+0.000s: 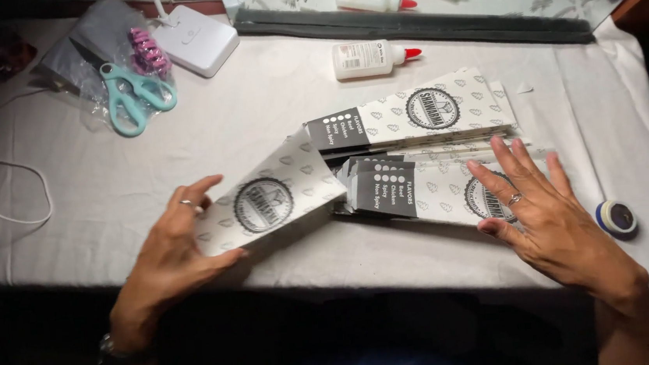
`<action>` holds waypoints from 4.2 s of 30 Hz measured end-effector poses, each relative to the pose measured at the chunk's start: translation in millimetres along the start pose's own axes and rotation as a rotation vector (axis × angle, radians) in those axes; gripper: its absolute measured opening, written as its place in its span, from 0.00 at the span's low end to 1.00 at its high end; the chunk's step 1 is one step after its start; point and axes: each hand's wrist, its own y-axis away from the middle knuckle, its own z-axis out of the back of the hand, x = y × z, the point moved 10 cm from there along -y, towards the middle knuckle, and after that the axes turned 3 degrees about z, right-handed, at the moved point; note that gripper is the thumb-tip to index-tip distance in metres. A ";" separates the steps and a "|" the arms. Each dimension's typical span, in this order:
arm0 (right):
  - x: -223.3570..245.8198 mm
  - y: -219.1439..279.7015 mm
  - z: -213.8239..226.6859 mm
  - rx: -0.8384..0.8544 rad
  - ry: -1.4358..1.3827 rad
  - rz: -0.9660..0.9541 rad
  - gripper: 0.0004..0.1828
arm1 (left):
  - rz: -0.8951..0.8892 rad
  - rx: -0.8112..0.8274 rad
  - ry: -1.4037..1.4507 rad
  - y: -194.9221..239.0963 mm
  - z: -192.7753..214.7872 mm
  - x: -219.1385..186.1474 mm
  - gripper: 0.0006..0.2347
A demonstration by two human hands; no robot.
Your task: Folding, sorting, and stacking printed cardboard sleeves for shawarma packaging.
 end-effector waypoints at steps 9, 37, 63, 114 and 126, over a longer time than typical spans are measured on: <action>61.9 -24.7 69.2 -0.473 -0.672 0.198 0.18 | -0.385 -0.180 0.377 21.4 43.4 -94.7 0.22; -127.5 87.4 25.8 -0.694 -0.568 -0.607 0.11 | 0.117 -0.090 0.574 52.6 24.7 101.1 0.49; -20.4 33.0 -14.3 -0.254 -1.321 -0.399 0.17 | -0.507 0.153 0.554 -13.1 -49.1 -157.9 0.33; 45.7 109.2 90.3 -0.609 1.081 1.056 0.27 | -0.631 -0.150 0.256 -69.4 -45.8 -260.2 0.04; 84.1 58.7 131.8 -0.733 0.393 0.265 0.15 | -0.376 0.247 0.484 -93.8 -60.8 -264.5 0.09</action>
